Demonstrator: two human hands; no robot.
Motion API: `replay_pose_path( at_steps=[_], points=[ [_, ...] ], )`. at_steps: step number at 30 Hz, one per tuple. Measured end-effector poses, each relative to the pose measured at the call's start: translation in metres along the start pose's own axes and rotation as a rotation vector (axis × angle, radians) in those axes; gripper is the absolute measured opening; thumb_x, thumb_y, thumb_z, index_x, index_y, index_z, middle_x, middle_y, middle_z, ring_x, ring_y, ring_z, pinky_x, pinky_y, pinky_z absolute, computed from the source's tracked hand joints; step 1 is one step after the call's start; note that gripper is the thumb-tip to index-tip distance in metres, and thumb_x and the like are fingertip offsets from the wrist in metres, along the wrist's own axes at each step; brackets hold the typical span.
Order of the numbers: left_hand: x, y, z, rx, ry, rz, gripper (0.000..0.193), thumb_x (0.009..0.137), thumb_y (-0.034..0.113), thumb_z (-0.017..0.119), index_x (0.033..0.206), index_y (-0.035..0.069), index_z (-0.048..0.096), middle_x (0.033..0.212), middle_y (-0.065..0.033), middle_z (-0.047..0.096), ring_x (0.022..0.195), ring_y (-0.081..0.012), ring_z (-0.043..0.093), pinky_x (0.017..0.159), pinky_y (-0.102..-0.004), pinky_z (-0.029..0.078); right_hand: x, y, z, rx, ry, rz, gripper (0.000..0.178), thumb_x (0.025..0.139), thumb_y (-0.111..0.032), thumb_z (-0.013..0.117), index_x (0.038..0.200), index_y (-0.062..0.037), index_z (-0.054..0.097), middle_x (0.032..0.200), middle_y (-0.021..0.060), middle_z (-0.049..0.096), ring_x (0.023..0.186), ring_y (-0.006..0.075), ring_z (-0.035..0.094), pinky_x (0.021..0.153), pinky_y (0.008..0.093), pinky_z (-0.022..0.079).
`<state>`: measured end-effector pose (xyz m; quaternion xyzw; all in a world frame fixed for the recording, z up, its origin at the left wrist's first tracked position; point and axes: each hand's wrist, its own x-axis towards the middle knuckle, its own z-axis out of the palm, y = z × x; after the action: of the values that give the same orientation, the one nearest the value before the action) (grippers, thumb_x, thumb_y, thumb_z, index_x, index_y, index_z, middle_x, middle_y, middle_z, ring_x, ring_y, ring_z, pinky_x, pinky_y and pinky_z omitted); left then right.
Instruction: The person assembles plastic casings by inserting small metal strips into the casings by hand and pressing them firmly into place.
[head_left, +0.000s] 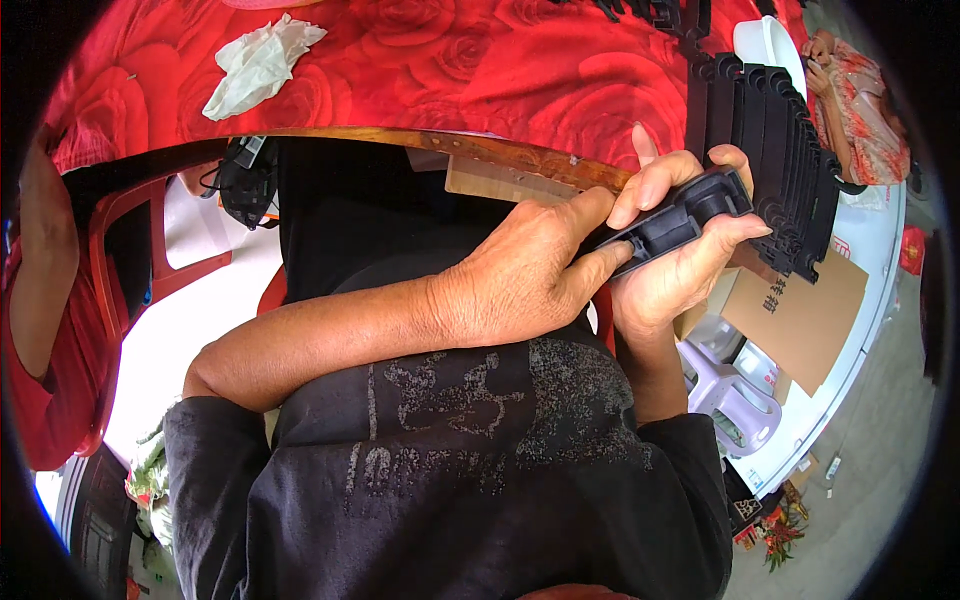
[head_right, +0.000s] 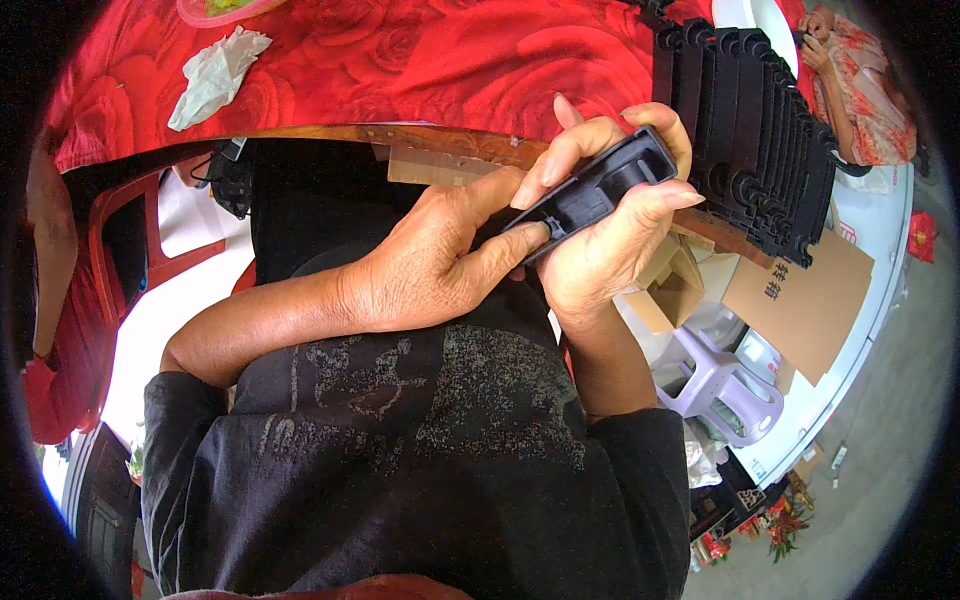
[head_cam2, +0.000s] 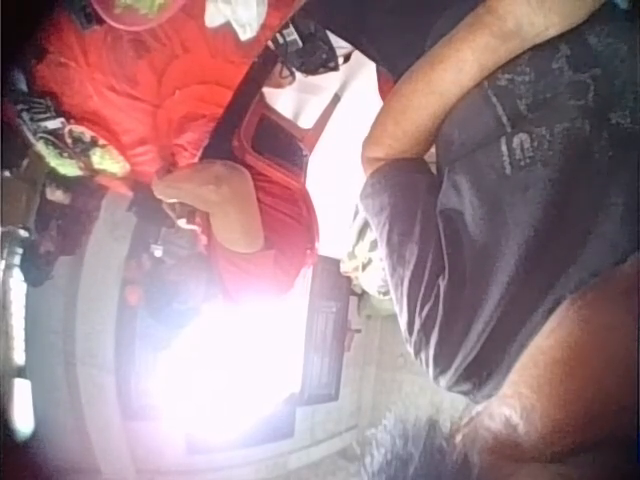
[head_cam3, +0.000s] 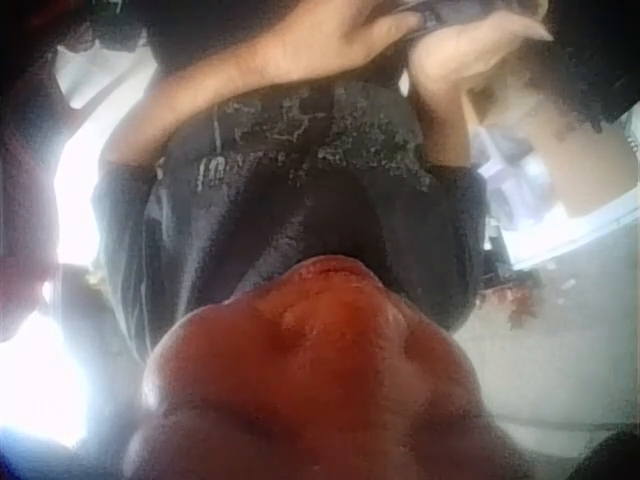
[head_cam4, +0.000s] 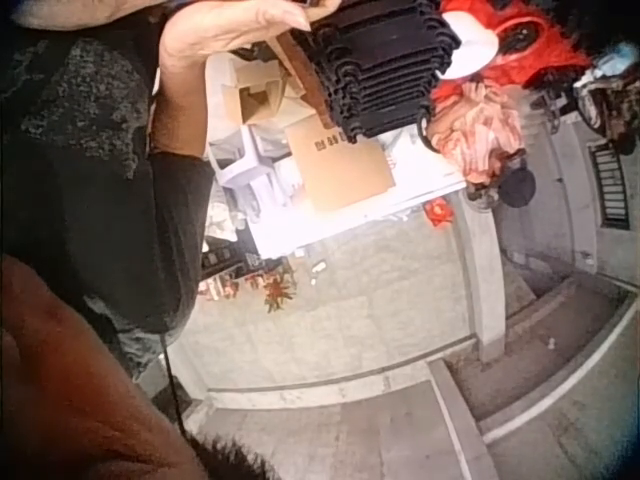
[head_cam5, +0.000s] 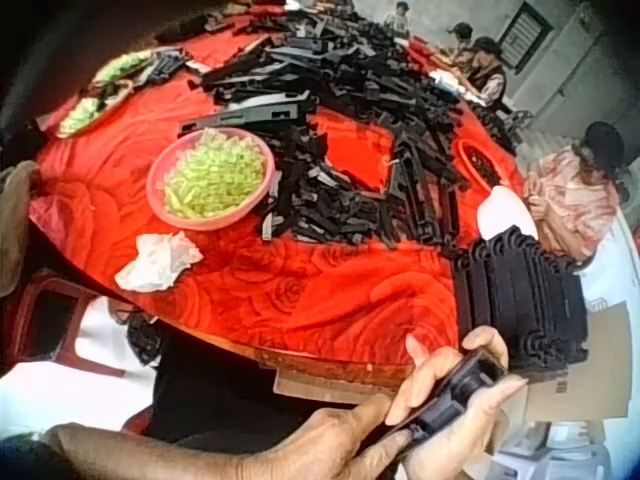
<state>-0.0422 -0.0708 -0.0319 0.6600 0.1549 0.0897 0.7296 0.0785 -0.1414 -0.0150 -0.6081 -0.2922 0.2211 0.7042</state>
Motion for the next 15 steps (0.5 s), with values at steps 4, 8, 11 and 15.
replay_pose_path(
  at_steps=[4,8,11,15],
  points=[
    [0.0,0.001,0.0006,-0.044,0.0,-0.025,0.024,0.094,0.014,0.063,0.11,-0.002,0.055,0.079,-0.0166,0.062,0.079,-0.0228,0.067,0.068,-0.0358,0.05,-0.0008,-0.0015,0.0028,-0.015,-0.013,0.005,0.075,0.095,-0.072,0.013,0.121,-0.0046,0.034,0.064,0.0079,0.053,0.048,0.0163,0.054,0.107,0.0515,0.039],
    [-0.0032,-0.0032,0.0061,-0.017,0.053,0.045,0.023,0.094,0.012,0.062,0.111,-0.002,0.054,0.08,-0.017,0.063,0.077,-0.0236,0.068,0.067,-0.0363,0.051,-0.0026,-0.0043,0.0046,-0.092,-0.035,-0.022,0.076,0.095,-0.072,0.013,0.12,-0.0037,0.034,0.062,0.0062,0.053,0.047,0.015,0.054,0.107,0.0503,0.039],
    [-0.0018,-0.0044,0.0083,0.006,0.11,0.101,0.021,0.092,0.01,0.063,0.106,-0.003,0.054,0.079,-0.0222,0.063,0.077,-0.0352,0.065,0.065,-0.042,0.05,-0.0024,-0.0053,0.0085,-0.128,-0.005,-0.014,0.076,0.094,-0.073,0.014,0.119,-0.0032,0.033,0.061,0.0055,0.053,0.047,0.0142,0.053,0.108,0.0498,0.038],
    [-0.0006,-0.0018,0.0048,-0.019,0.035,0.055,0.02,0.096,0.012,0.06,0.108,-0.002,0.054,0.078,-0.0142,0.064,0.07,-0.0214,0.067,0.064,-0.0352,0.051,-0.0031,-0.0027,0.0036,-0.142,-0.008,-0.027,0.076,0.095,-0.072,0.014,0.12,-0.0037,0.033,0.062,0.0059,0.053,0.047,0.0149,0.053,0.108,0.0504,0.037]
  ],
)
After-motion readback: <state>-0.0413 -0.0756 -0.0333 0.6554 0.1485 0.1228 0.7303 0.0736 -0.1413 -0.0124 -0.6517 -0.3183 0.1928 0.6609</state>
